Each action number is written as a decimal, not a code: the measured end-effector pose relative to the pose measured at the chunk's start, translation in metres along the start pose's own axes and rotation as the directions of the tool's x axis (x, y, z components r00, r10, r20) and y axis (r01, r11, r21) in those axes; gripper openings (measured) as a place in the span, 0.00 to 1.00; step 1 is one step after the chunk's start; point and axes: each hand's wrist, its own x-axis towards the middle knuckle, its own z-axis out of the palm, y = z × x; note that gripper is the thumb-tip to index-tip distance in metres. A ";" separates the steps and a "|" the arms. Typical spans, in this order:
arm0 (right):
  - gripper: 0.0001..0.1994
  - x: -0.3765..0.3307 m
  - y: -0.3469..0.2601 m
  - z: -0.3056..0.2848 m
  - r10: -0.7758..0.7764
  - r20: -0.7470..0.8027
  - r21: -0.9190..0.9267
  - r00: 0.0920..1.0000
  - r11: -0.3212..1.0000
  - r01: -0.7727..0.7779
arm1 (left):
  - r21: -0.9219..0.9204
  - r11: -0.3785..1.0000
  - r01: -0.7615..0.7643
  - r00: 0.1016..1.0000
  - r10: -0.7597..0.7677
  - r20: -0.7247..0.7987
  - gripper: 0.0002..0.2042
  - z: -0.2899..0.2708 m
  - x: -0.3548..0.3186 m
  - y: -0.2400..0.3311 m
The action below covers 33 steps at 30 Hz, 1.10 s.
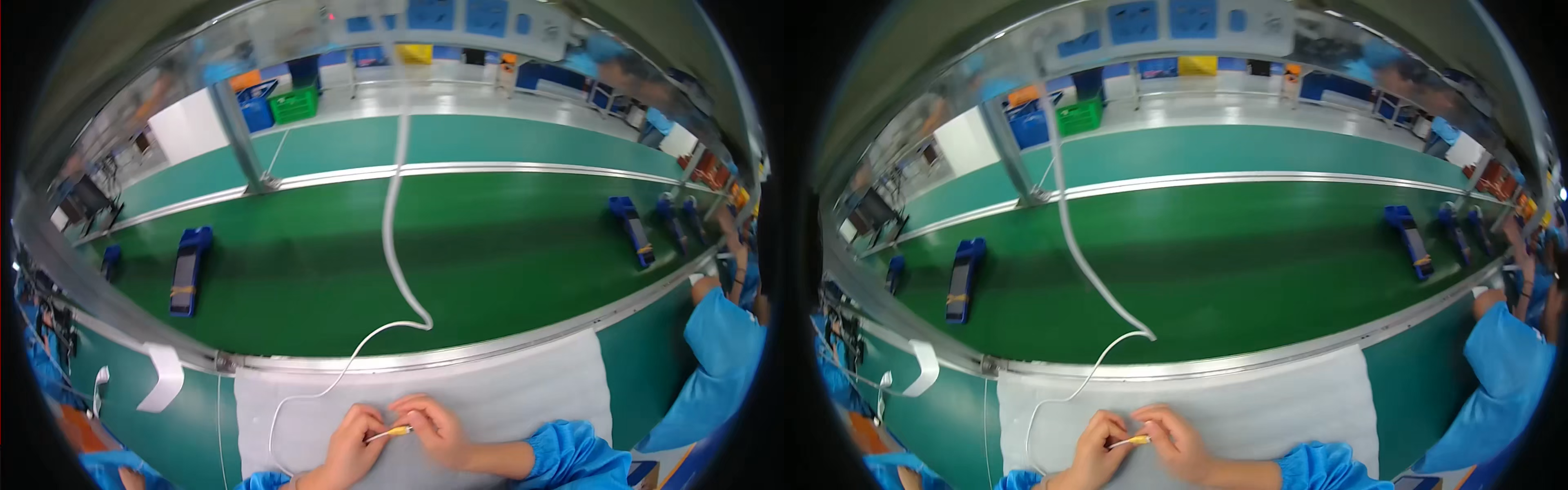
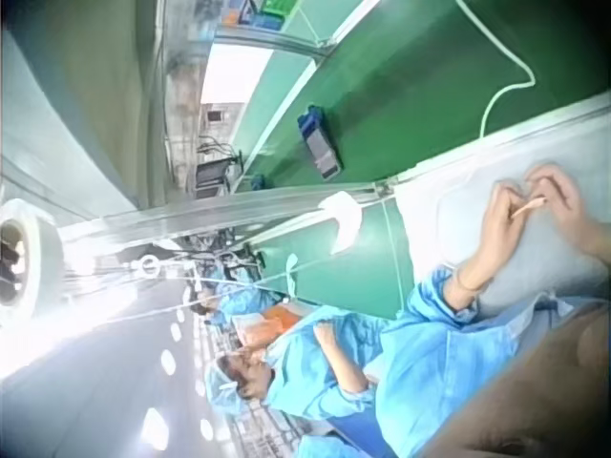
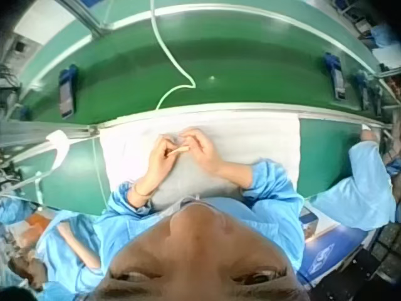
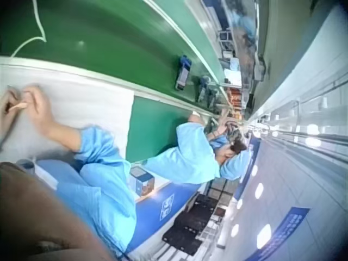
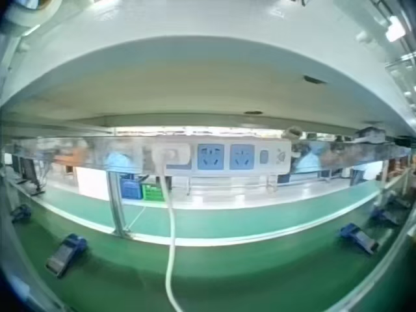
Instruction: The person tests handheld terminal devices along a conveyor belt by picking up each device, plugging in a test cable, tapping the touchscreen, disconnecting the cable, and placing the device back onto the conveyor belt.
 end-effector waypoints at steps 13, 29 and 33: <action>0.09 0.011 -0.012 -0.004 -0.146 0.161 -0.264 0.976 0.947 0.185 | -0.292 0.951 0.103 0.993 -0.114 -0.024 0.10 -0.008 0.009 -0.003; 0.09 0.011 -0.021 -0.003 -0.296 0.288 -0.241 0.911 0.898 0.368 | -0.654 0.718 0.237 0.948 -0.318 -0.007 0.07 -0.012 0.002 0.005; 0.07 0.014 -0.022 -0.004 -0.329 0.315 -0.269 0.890 0.869 0.416 | -0.575 0.741 0.347 0.926 -0.367 0.086 0.07 -0.017 0.002 0.001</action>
